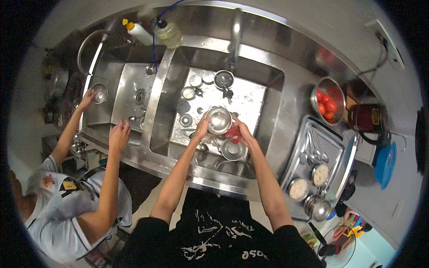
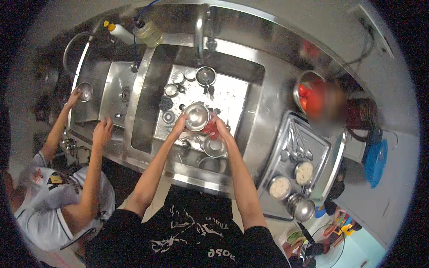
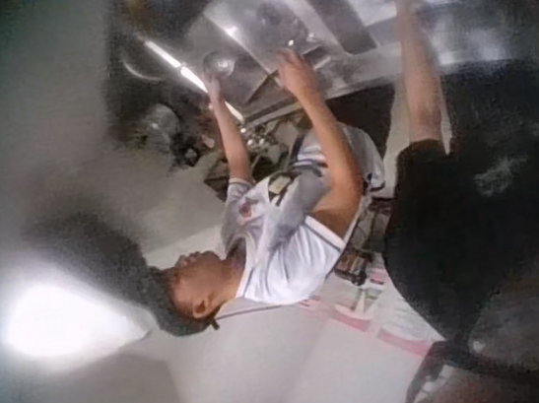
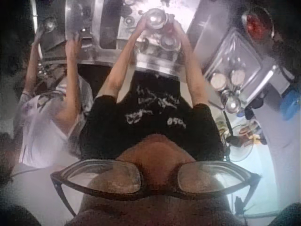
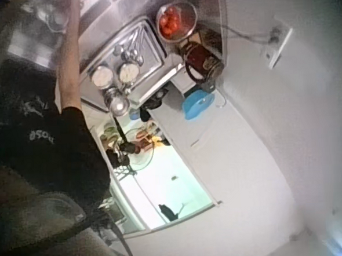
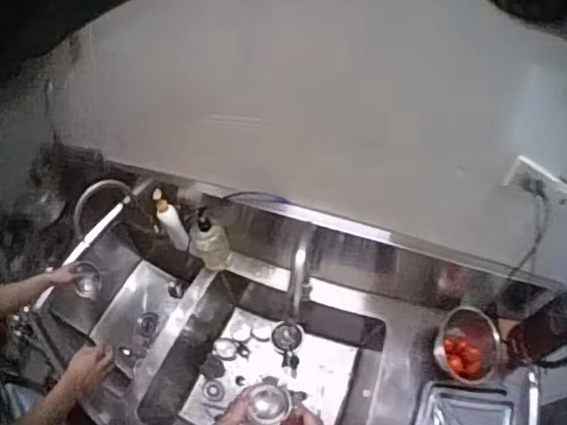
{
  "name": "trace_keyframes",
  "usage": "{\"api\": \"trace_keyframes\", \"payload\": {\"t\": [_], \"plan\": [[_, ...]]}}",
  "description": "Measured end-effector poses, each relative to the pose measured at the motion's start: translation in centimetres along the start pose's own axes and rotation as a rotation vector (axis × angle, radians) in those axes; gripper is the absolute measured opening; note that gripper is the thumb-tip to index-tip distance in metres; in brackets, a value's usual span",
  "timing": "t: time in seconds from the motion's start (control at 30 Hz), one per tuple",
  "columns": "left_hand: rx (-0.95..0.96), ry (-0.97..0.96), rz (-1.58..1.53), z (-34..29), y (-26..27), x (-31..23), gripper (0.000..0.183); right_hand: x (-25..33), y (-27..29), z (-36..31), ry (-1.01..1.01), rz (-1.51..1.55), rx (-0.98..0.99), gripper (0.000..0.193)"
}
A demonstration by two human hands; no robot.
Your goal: The person washes small metal bowls at a sink using a red cloth, scrubbing each bowl thoroughly before placing it on a drying tray.
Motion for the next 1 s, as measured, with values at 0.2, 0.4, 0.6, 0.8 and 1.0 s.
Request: {"api": "trace_keyframes", "payload": {"t": [0.2, 0.4, 0.6, 0.8, 1.0], "plan": [[-0.028, 0.087, 0.057, 7.4, 6.0, 5.8, 0.066, -5.6, -0.2, 8.9, -0.069, 0.069, 0.000, 0.051], [-0.087, 0.039, 0.782, 8.3, 7.1, 7.4, 0.066, -8.0, 1.3, 11.1, -0.109, 0.152, -0.015, 0.052], [-0.062, -0.059, 1.227, 5.0, 5.4, 4.5, 0.049, -6.7, 1.3, 9.9, 0.014, -0.073, -0.133, 0.053], [-0.292, -0.170, 1.241, 3.1, 6.4, 3.1, 0.032, -4.8, 1.5, 7.7, 0.096, -0.207, -0.164, 0.053], [-0.295, -0.262, 1.313, 1.5, 5.7, 1.6, 0.027, -5.5, 2.7, 5.7, 0.155, -0.206, -0.288, 0.042]]}}
Point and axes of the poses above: each hand's wrist, its own z-axis towards the middle knuckle, its own y-axis out of the back of the hand, x = y × z, the point moved 8 cm from there along z, towards the middle knuckle
